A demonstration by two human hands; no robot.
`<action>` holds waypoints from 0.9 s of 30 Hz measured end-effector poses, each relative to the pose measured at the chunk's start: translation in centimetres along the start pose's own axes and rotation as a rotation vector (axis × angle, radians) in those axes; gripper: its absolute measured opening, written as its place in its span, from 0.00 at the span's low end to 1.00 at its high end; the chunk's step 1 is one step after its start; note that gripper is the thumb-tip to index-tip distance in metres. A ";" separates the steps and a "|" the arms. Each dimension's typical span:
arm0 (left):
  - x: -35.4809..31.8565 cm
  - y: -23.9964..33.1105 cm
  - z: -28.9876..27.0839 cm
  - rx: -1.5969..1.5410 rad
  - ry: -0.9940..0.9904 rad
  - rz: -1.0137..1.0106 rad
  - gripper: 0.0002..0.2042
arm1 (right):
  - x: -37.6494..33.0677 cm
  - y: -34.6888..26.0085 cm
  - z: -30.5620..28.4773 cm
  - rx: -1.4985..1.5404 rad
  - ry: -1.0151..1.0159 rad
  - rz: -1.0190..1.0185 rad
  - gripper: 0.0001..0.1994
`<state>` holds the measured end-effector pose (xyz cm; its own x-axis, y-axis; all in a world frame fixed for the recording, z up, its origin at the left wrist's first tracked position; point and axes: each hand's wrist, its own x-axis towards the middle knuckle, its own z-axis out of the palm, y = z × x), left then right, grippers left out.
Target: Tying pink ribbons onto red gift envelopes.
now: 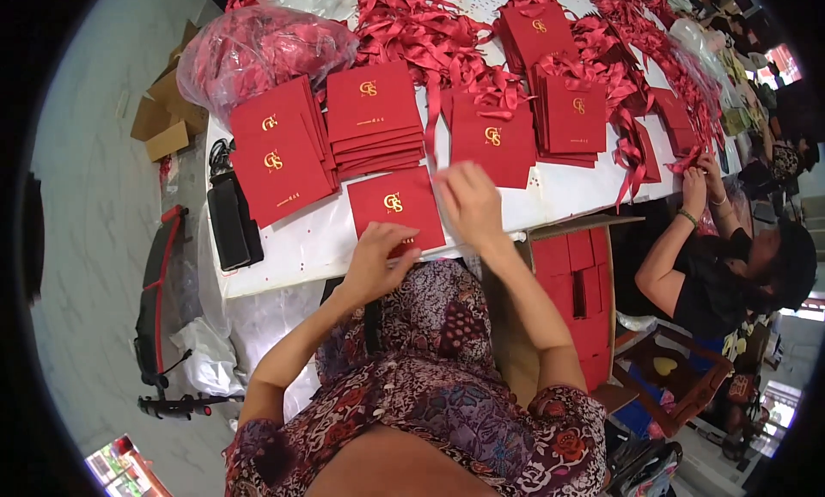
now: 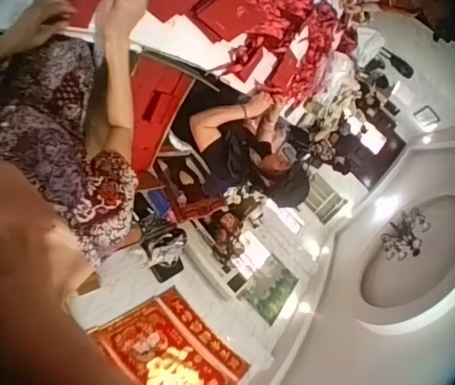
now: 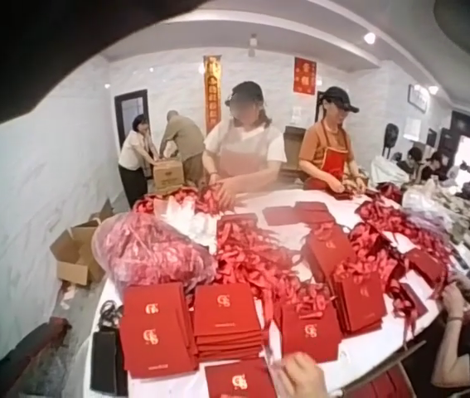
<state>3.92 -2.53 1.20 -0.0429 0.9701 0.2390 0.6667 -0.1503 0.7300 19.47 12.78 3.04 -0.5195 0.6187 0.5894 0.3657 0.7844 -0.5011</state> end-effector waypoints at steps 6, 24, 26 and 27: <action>1.5 -1.2 2.4 -0.744 -0.067 -0.480 0.15 | -5.6 -4.2 -0.2 0.081 -0.094 0.118 0.06; 4.4 -2.4 0.1 0.253 0.245 0.021 0.13 | -5.8 -1.5 2.2 0.546 -0.209 0.590 0.03; 5.0 -2.5 0.0 0.357 0.227 0.019 0.18 | -5.2 -1.6 2.0 0.490 -0.185 0.536 0.03; 5.2 -2.5 0.1 0.462 0.210 0.016 0.23 | -4.7 -2.0 1.9 0.452 -0.201 0.557 0.04</action>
<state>2.09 2.90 0.60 -0.1469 0.9019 0.4062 0.9261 -0.0188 0.3767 19.67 8.21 0.05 -0.4971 0.8651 0.0669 0.2848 0.2355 -0.9292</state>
